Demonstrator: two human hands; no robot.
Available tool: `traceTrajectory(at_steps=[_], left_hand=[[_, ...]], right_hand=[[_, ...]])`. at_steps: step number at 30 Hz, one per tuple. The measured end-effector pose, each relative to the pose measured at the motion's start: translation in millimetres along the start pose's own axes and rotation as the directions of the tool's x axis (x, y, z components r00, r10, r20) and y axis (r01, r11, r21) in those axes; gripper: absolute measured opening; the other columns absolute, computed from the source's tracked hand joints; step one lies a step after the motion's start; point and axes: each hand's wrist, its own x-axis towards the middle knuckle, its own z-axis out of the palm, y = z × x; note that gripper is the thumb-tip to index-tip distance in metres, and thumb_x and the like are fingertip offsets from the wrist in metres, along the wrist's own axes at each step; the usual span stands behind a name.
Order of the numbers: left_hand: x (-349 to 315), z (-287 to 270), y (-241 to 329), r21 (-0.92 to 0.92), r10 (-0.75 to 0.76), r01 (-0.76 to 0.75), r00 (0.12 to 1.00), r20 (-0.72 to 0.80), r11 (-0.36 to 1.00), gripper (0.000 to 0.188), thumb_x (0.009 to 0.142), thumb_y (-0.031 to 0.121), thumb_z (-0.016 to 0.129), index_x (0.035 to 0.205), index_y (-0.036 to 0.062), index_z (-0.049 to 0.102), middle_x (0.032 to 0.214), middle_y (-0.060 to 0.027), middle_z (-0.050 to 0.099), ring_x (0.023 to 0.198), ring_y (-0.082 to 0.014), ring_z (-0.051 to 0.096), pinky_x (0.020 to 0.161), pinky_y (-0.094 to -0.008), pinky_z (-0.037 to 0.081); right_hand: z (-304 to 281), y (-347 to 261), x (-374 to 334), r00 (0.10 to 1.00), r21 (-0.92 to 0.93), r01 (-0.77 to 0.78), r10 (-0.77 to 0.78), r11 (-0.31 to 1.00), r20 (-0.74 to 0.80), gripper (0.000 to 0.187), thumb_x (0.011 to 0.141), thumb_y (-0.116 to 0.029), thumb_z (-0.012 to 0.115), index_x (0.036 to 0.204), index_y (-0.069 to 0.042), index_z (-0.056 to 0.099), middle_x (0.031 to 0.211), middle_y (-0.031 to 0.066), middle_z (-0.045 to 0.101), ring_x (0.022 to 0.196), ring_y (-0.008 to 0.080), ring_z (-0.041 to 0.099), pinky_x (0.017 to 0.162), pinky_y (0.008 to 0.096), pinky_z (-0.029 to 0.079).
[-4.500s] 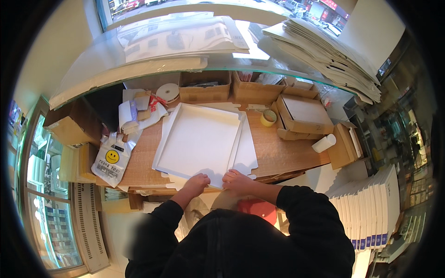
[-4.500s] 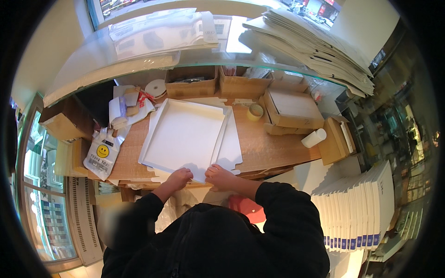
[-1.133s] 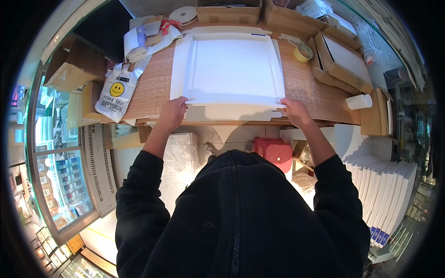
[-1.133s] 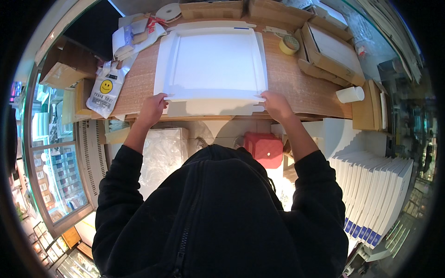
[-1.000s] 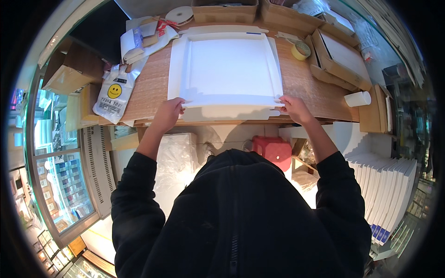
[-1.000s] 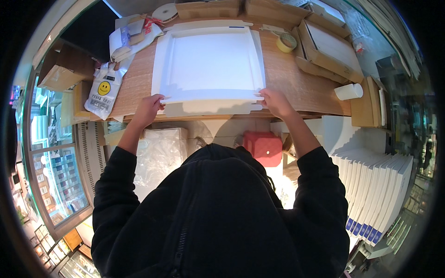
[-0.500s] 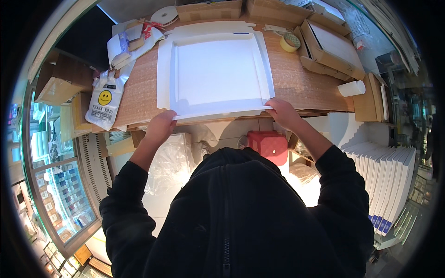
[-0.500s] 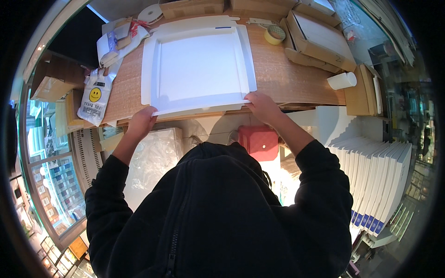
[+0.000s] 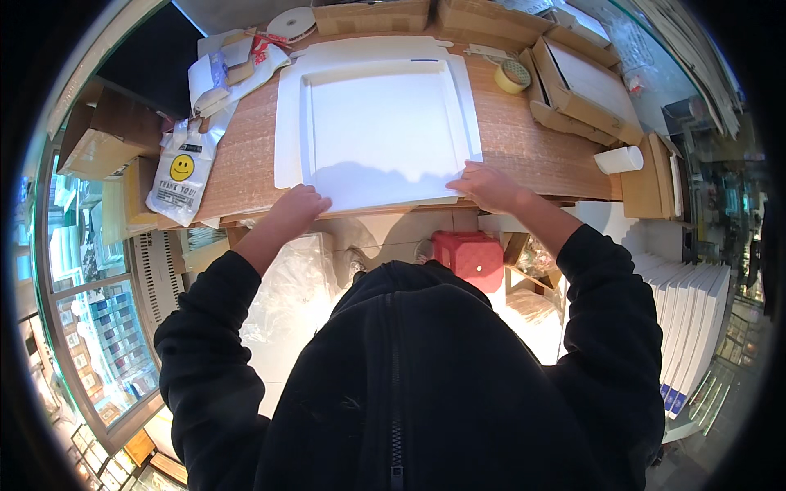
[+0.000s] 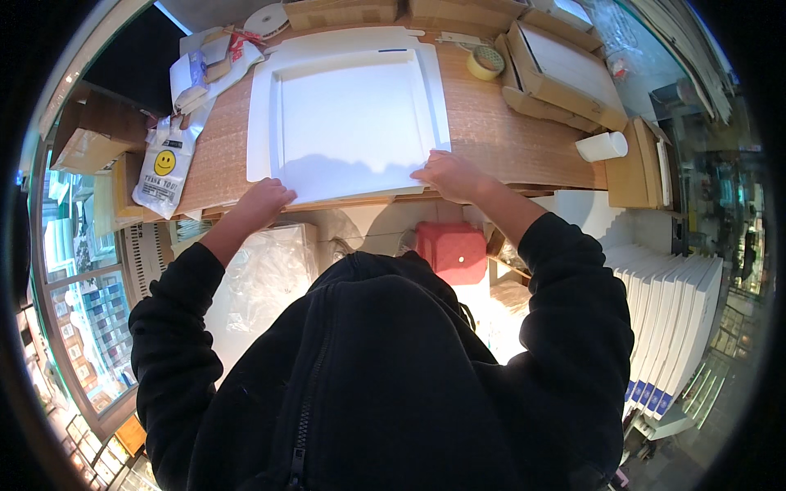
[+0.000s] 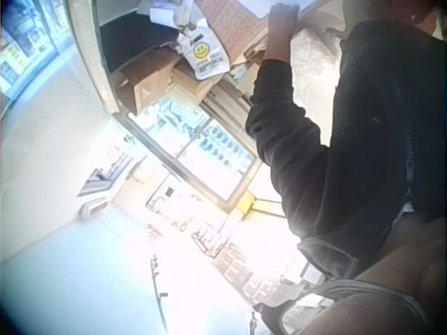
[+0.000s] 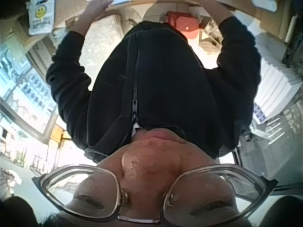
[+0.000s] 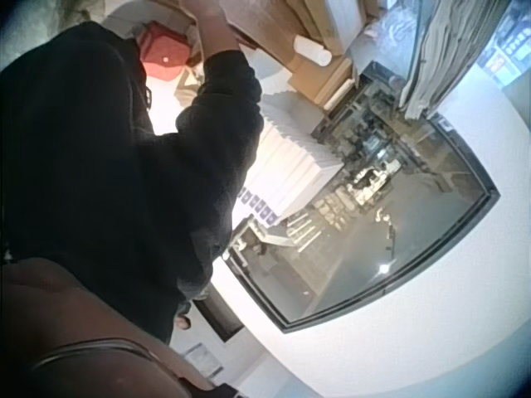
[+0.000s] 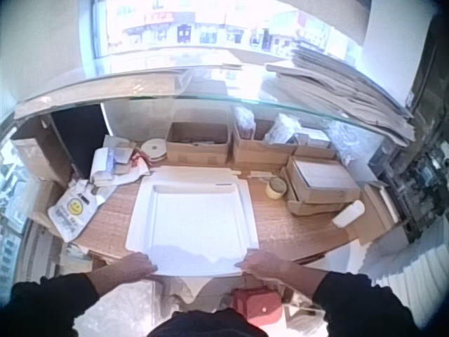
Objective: The person repeatedly folds flat white paperboard sheets into shallow rectangular trays on a wooden workbench. They align edges, crease corners, and stack the finished trays. The person also handles clear plastic bags and stacks of flat sheets nearby.
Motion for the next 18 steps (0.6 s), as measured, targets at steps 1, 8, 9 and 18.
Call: traceTrajectory(at_steps=[1, 8, 9, 18], left_hand=[[1, -2, 1, -0.097, -0.038, 0.040, 0.999, 0.019, 0.994, 0.017, 0.074, 0.003, 0.063, 0.090, 0.0058, 0.060, 0.082, -0.0113, 0.060, 0.089, -0.0282, 0.058, 0.078, -0.0385, 0.047], [8, -11, 0, -0.096, -0.201, 0.225, 0.957, 0.208, 0.970, 0.020, 0.086, 0.005, 0.051, 0.106, 0.0068, 0.054, 0.089, -0.0153, 0.061, 0.091, -0.0327, 0.058, 0.081, -0.0422, 0.046], [8, -9, 1, -0.129, -0.185, 0.202, 0.974, 0.134, 0.971, 0.021, 0.086, 0.004, 0.049, 0.107, 0.0070, 0.054, 0.090, -0.0147, 0.061, 0.092, -0.0325, 0.058, 0.081, -0.0419, 0.046], [6, 6, 3, -0.034, -0.073, 0.073, 0.997, -0.003, 0.997, 0.007, 0.083, 0.012, 0.056, 0.087, 0.0065, 0.058, 0.088, -0.0111, 0.058, 0.090, -0.0288, 0.056, 0.080, -0.0395, 0.044]], right_hand=[[0, 1, 0, 1.000, 0.038, -0.019, 0.019, 0.999, -0.002, 0.012, 0.082, -0.005, 0.056, 0.091, -0.004, 0.065, 0.091, 0.0149, 0.060, 0.093, 0.0315, 0.057, 0.086, 0.0394, 0.046], [-5, 5, 7, 0.984, 0.114, -0.149, 0.136, 0.982, 0.118, 0.021, 0.082, 0.000, 0.052, 0.099, -0.007, 0.062, 0.092, 0.0140, 0.060, 0.096, 0.0317, 0.056, 0.086, 0.0413, 0.044], [-4, 4, 9, 0.996, 0.115, -0.084, 0.081, 0.990, 0.035, 0.020, 0.081, 0.000, 0.052, 0.097, -0.007, 0.061, 0.092, 0.0134, 0.060, 0.096, 0.0311, 0.056, 0.086, 0.0410, 0.043], [1, 4, 12, 0.993, 0.087, -0.110, 0.106, 0.990, 0.041, 0.003, 0.079, -0.009, 0.059, 0.082, -0.009, 0.058, 0.088, 0.0073, 0.060, 0.093, 0.0268, 0.053, 0.082, 0.0389, 0.041]])
